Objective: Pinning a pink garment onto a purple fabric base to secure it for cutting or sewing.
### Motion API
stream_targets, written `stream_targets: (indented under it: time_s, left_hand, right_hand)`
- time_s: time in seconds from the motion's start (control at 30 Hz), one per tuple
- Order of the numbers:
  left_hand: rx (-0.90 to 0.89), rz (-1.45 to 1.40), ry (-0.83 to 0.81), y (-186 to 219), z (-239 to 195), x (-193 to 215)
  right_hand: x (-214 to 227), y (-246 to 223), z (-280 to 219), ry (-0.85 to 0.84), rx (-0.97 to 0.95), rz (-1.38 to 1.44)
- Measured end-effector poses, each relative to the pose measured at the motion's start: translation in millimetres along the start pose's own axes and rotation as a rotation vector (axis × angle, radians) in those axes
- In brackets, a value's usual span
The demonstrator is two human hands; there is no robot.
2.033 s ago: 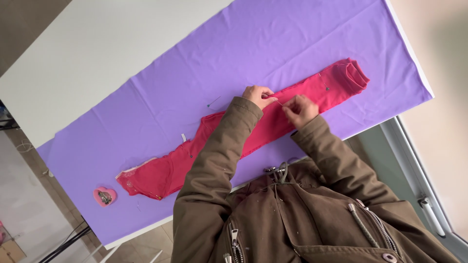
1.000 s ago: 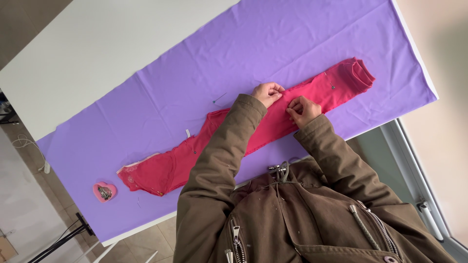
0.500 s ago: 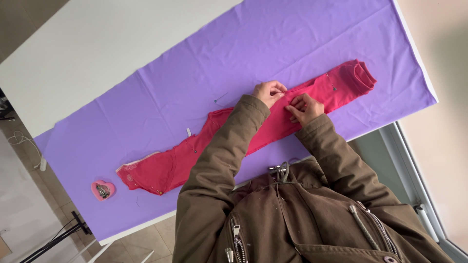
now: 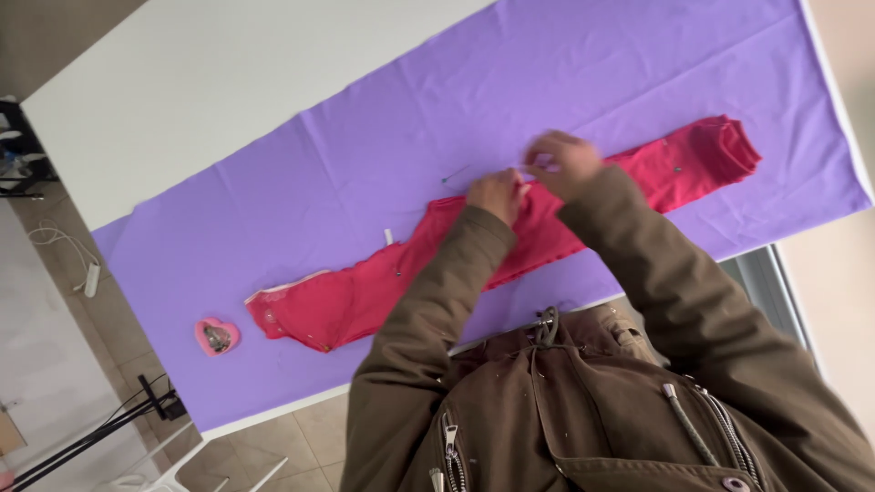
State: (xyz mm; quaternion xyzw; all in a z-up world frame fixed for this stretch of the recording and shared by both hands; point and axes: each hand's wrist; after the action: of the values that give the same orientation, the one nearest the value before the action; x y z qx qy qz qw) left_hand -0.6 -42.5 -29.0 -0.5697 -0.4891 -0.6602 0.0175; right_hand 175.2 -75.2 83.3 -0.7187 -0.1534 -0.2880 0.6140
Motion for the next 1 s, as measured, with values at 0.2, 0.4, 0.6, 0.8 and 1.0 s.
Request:
stream_targets:
  time_s: [0.2, 0.4, 0.6, 0.8, 1.0]
  left_hand:
    - [-0.278, 0.329, 0.359, -34, -5, -59]
    - [-0.289, 0.24, 0.377, -52, -5, -94]
    - [-0.3, 0.088, 0.493, -53, -4, -108]
    - [-0.335, 0.221, 0.445, -15, -16, -24]
    - [-0.278, -0.116, 0.395, -3, -13, 14]
  right_hand:
    - [-95, -40, 62, -0.392, 0.157, -0.386]
    - [-126, -25, 76, -0.442, 0.263, -0.574]
    - [-139, -14, 80, -0.461, 0.399, -0.683]
    - [-95, 10, 95, -0.334, 0.26, -0.192]
    - [4, 25, 72, -0.134, -0.276, 0.182]
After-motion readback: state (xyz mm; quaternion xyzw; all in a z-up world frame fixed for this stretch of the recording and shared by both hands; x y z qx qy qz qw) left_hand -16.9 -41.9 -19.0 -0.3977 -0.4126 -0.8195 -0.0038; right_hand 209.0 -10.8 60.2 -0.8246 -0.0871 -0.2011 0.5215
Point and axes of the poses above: each hand's wrist, its own z-axis towards the middle knuckle, its own x-axis out of the back of the hand, y = z × x, and after that the axes turned 10 degrees about -x, right-handed
